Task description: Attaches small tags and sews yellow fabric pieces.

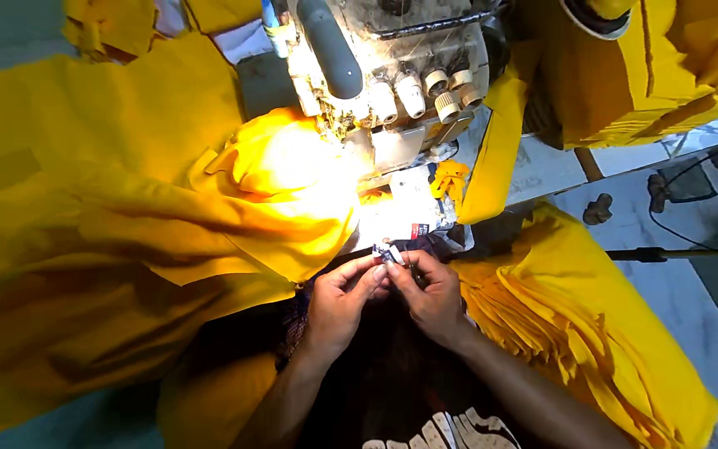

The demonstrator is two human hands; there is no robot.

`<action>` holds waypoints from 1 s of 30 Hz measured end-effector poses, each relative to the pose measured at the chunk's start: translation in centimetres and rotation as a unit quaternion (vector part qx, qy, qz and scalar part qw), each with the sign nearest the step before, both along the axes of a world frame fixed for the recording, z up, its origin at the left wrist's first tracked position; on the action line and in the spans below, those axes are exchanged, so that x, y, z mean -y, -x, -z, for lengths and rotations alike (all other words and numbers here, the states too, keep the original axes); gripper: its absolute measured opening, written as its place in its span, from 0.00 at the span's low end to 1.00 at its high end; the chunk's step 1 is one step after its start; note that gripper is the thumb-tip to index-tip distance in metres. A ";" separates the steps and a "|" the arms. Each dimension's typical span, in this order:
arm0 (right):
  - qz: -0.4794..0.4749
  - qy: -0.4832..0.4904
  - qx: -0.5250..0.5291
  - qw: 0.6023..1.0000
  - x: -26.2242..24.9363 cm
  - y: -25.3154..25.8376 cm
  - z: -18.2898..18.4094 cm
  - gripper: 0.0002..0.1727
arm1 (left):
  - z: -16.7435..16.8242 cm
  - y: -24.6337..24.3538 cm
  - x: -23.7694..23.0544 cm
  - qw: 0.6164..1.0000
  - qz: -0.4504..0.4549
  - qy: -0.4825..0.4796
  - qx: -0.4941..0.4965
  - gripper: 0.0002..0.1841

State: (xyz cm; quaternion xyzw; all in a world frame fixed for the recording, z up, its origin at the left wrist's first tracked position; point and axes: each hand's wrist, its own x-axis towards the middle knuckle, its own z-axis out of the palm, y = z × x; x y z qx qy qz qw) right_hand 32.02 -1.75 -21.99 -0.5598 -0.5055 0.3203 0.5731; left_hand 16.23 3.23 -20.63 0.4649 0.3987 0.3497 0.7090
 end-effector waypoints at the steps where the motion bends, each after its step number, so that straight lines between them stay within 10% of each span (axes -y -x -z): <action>1: -0.016 0.010 -0.012 1.000 0.2 0.2 0.1 0.06 | 0.2 -0.1 0.1 1.000 -0.014 0.001 0.007 0.12; 30: -0.095 0.150 -0.203 0.963 -0.7 -1.7 0.9 0.07 | 0.9 0.5 0.3 0.997 -0.001 -0.061 -0.057 0.08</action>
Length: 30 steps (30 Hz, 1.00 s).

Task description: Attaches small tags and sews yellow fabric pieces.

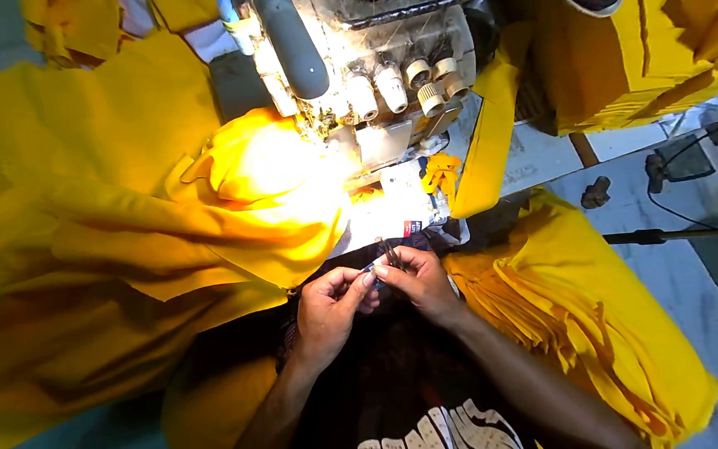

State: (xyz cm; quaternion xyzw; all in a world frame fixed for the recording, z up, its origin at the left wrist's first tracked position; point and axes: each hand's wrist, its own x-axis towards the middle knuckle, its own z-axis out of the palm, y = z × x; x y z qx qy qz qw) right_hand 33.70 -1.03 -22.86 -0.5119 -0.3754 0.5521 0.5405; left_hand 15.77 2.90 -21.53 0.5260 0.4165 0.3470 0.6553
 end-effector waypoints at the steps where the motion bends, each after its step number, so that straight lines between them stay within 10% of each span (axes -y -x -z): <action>1: 0.003 -0.001 0.001 1.000 0.0 0.0 0.0 0.07 | 0.0 0.0 0.0 1.000 -0.001 0.000 -0.001 0.08; 9: 0.056 0.009 0.008 0.998 -0.1 0.5 -0.1 0.06 | -0.3 0.7 -0.9 0.998 0.018 0.065 0.016 0.18; 23: 0.066 0.007 -0.029 0.997 -0.6 0.8 -0.4 0.06 | -1.3 -0.1 -1.7 0.997 0.009 0.072 -0.011 0.06; 30: 0.096 -0.028 -0.067 0.993 -3.9 1.6 -0.4 0.10 | -6.2 0.2 -4.2 0.988 -0.003 -0.099 -0.116 0.05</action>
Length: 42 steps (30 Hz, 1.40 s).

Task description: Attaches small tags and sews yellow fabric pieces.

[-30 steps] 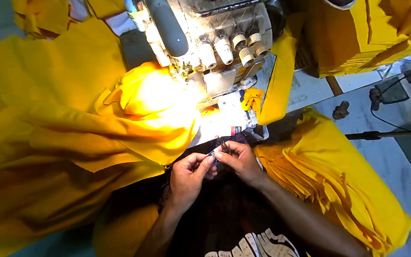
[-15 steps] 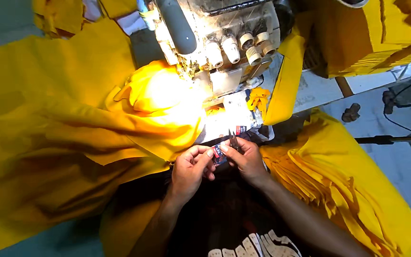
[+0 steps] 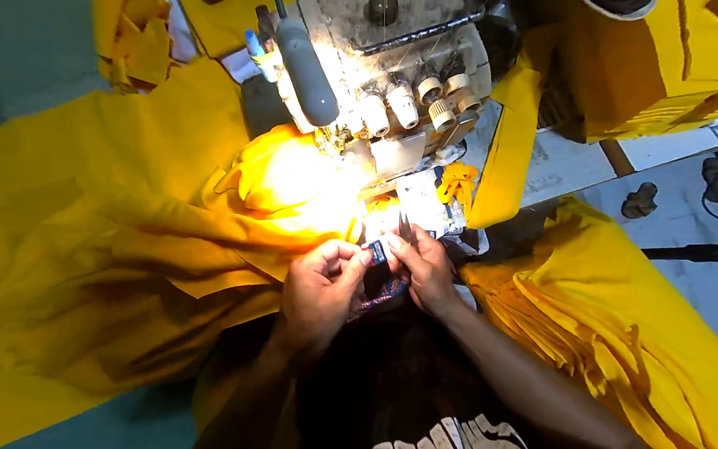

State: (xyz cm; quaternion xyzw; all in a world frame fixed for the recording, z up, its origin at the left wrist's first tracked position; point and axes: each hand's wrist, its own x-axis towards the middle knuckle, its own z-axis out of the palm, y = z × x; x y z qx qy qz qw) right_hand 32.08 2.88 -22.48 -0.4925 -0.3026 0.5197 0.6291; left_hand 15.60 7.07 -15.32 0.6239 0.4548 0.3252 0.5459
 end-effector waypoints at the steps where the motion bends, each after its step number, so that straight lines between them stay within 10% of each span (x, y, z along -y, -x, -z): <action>1: 0.004 0.008 0.000 1.000 -0.9 0.4 -0.2 0.12 | -1.3 0.0 -1.0 0.999 -0.001 -0.038 -0.024 0.04; 6: -0.022 0.035 -0.005 0.999 -4.5 1.9 -0.9 0.12 | -5.2 -0.3 -8.4 0.967 0.063 -0.143 -0.202 0.08; 10: -0.025 0.041 -0.022 0.999 -4.4 2.0 -0.9 0.06 | -4.8 -0.3 -11.8 0.969 0.095 -0.025 -0.228 0.10; 42: -0.017 0.051 0.030 0.998 -4.1 1.6 -0.7 0.06 | -4.1 -0.6 -11.5 0.974 0.009 -0.014 -0.226 0.13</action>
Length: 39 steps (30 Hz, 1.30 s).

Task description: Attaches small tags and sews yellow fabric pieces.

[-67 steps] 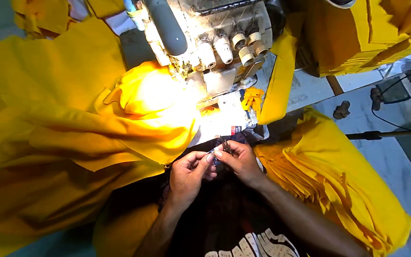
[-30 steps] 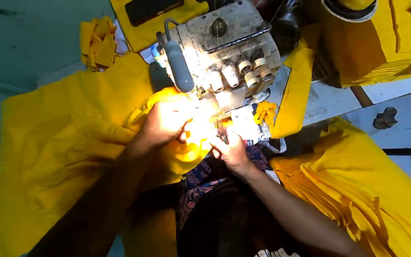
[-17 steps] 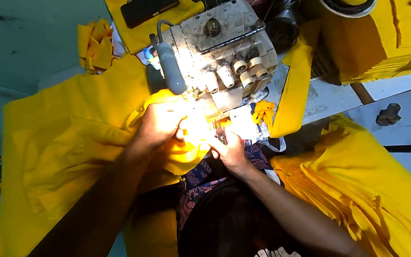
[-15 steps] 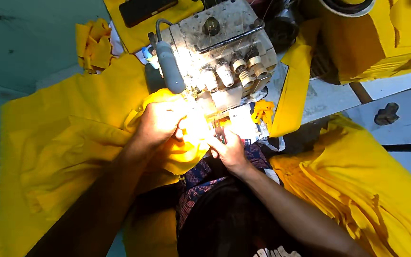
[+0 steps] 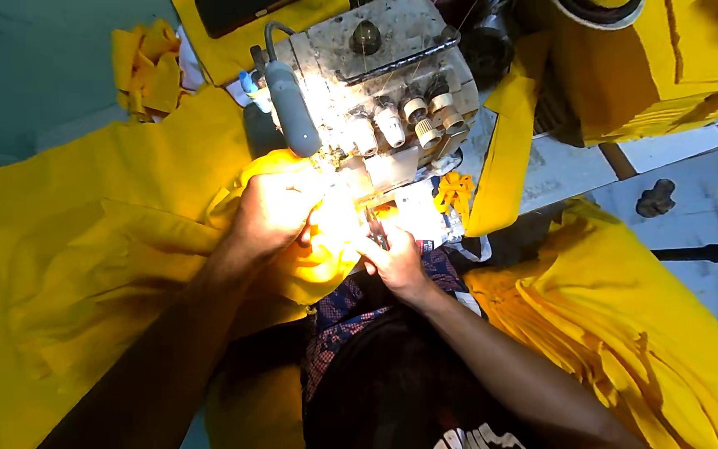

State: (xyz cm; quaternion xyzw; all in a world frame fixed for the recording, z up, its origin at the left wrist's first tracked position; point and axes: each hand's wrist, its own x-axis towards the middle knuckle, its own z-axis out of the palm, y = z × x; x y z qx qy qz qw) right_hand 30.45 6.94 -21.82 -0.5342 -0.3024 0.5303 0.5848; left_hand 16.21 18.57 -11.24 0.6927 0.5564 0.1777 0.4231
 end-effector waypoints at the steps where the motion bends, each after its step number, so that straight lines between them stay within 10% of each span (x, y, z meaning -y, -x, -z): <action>1: -0.002 -0.003 0.002 1.000 0.0 0.0 0.0 0.06 | 0.0 0.0 0.0 1.000 0.003 -0.005 -0.008 0.14; 10: -0.002 -0.006 -0.005 1.000 0.1 0.0 -0.1 0.06 | 0.0 0.1 -0.4 1.000 0.011 -0.001 -0.019 0.16; 14: 0.001 -0.002 0.008 1.000 0.4 0.0 -0.4 0.06 | 0.4 0.8 1.9 0.950 0.076 -0.279 -0.119 0.09; 18: -0.001 -0.010 0.048 0.999 1.2 0.0 -1.2 0.08 | 2.5 1.5 3.8 0.850 0.182 -0.446 -0.214 0.26; 39: -0.031 -0.082 0.007 0.996 -1.1 1.9 -4.0 0.14 | 2.9 2.4 -2.0 0.882 0.169 -0.397 -0.188 0.22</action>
